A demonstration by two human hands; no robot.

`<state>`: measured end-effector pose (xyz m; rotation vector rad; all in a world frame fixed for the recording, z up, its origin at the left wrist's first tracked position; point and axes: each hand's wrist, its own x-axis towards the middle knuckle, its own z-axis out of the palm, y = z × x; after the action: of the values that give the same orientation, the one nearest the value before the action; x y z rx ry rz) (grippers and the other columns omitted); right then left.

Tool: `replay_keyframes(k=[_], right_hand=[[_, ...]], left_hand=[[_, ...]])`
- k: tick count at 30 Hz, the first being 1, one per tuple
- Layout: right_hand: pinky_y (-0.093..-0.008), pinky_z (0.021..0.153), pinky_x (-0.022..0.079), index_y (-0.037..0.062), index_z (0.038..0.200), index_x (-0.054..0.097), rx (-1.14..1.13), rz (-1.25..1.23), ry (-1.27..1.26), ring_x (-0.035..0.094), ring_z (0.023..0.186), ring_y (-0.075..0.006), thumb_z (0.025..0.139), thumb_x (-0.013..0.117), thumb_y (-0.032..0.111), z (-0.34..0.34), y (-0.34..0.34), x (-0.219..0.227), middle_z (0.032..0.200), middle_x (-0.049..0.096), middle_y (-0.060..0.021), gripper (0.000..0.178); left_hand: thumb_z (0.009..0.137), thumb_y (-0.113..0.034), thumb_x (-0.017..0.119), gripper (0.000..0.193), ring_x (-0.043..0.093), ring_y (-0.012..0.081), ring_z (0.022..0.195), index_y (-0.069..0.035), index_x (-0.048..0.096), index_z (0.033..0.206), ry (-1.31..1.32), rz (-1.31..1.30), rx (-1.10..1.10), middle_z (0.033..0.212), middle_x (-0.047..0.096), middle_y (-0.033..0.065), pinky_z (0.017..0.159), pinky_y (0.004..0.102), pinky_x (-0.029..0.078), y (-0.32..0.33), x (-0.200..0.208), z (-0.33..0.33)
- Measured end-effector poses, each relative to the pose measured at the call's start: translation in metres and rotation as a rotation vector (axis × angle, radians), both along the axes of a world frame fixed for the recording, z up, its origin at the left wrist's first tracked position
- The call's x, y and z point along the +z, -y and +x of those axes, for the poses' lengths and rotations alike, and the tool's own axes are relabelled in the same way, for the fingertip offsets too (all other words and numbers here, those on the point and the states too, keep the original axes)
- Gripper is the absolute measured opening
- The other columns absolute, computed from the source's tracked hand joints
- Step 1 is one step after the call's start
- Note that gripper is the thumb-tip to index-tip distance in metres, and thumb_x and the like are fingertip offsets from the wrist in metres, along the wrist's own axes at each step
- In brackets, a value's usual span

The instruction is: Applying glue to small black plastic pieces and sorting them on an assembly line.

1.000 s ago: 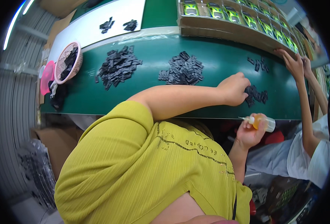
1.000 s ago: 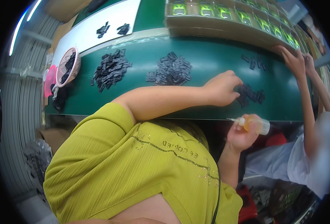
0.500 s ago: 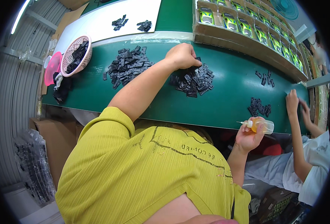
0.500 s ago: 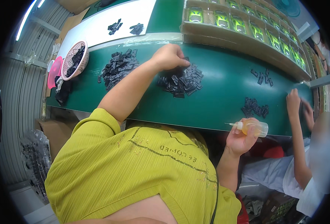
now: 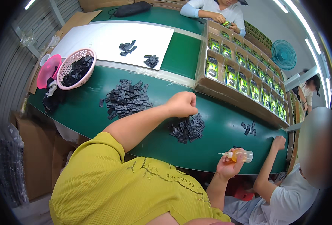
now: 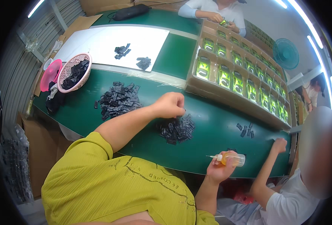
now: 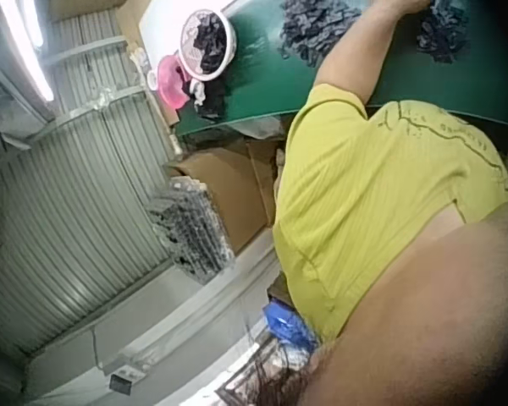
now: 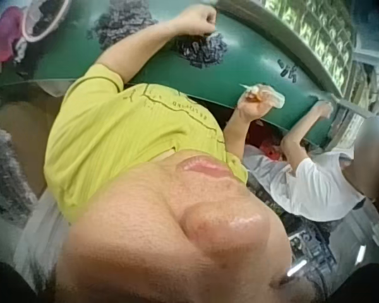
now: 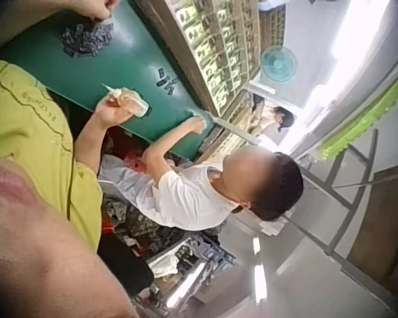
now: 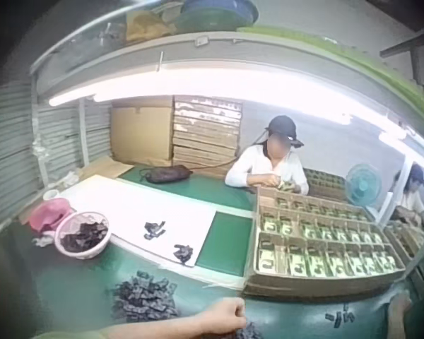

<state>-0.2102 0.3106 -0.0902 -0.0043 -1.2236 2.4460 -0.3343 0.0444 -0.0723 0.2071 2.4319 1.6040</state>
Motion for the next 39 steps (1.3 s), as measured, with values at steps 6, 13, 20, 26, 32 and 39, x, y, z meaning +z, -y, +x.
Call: replay_keyframes(k=[6, 13, 20, 26, 32, 39], right_hand=[[-0.0216, 0.043, 0.04, 0.0013, 0.103, 0.052, 0.037, 0.039, 0.024, 0.046, 0.052, -0.0103, 0.09, 0.054, 0.026, -0.023, 0.007, -0.003, 0.083, 0.058, -0.0113, 0.028], [-0.0217, 0.044, 0.041, 0.0011, 0.105, 0.051, 0.083, -0.034, 0.064, 0.047, 0.052, -0.0106, 0.09, 0.054, 0.023, -0.035, 0.009, -0.012, 0.083, 0.057, -0.0119, 0.027], [-0.022, 0.044, 0.04, 0.0001, 0.104, 0.05, 0.146, -0.082, 0.075, 0.047, 0.052, -0.0111, 0.09, 0.053, 0.025, -0.035, 0.006, -0.014, 0.082, 0.056, -0.0125, 0.029], [-0.023, 0.045, 0.041, -0.0006, 0.105, 0.05, 0.178, -0.12, 0.07, 0.046, 0.054, -0.0123, 0.091, 0.052, 0.024, -0.034, 0.009, -0.011, 0.085, 0.056, -0.0128, 0.028], [-0.022, 0.046, 0.04, 0.0003, 0.108, 0.047, 0.132, -0.118, 0.036, 0.046, 0.055, -0.0117, 0.092, 0.05, 0.028, -0.015, -0.006, -0.005, 0.086, 0.053, -0.0112, 0.032], [-0.0221, 0.047, 0.038, -0.001, 0.104, 0.047, 0.177, -0.164, -0.008, 0.044, 0.055, -0.011, 0.091, 0.052, 0.027, -0.001, -0.029, -0.014, 0.09, 0.054, -0.013, 0.031]], left_hand=[[0.068, -0.017, 0.07, 0.02, 0.063, 0.032, 0.081, -0.004, 0.062, 0.081, -0.195, -0.26, -0.163, 0.08, 0.065, 0.0134, 0.07, 0.0399, 0.05, -0.002, 0.004, 0.007], [0.071, -0.016, 0.07, 0.016, 0.062, 0.0344, 0.08, -0.004, 0.064, 0.081, -0.288, -0.22, -0.127, 0.078, 0.065, 0.0153, 0.072, 0.0423, 0.049, 0.001, 0.01, 0.007], [0.08, -0.011, 0.067, 0.015, 0.063, 0.0211, 0.062, 0.0, 0.057, 0.084, -0.047, 0.193, -0.02, 0.078, 0.067, 0.0132, 0.052, 0.0316, 0.048, -0.003, 0.022, 0.006], [0.078, -0.01, 0.069, 0.023, 0.055, 0.0102, 0.046, -0.003, 0.047, 0.077, 0.47, 0.61, -0.193, 0.071, 0.066, 0.0098, 0.036, 0.0214, 0.038, -0.018, 0.03, 0.03], [0.073, -0.016, 0.077, 0.033, 0.048, 0.0097, 0.042, -0.007, 0.045, 0.069, 0.528, 0.521, -0.441, 0.059, 0.059, 0.0048, 0.035, 0.0245, 0.032, -0.055, 0.035, 0.059], [0.071, -0.024, 0.08, 0.036, 0.057, 0.0113, 0.047, -0.006, 0.049, 0.07, 0.501, 0.406, -0.38, 0.056, 0.057, 0.0054, 0.038, 0.0241, 0.041, -0.082, 0.018, 0.077]])
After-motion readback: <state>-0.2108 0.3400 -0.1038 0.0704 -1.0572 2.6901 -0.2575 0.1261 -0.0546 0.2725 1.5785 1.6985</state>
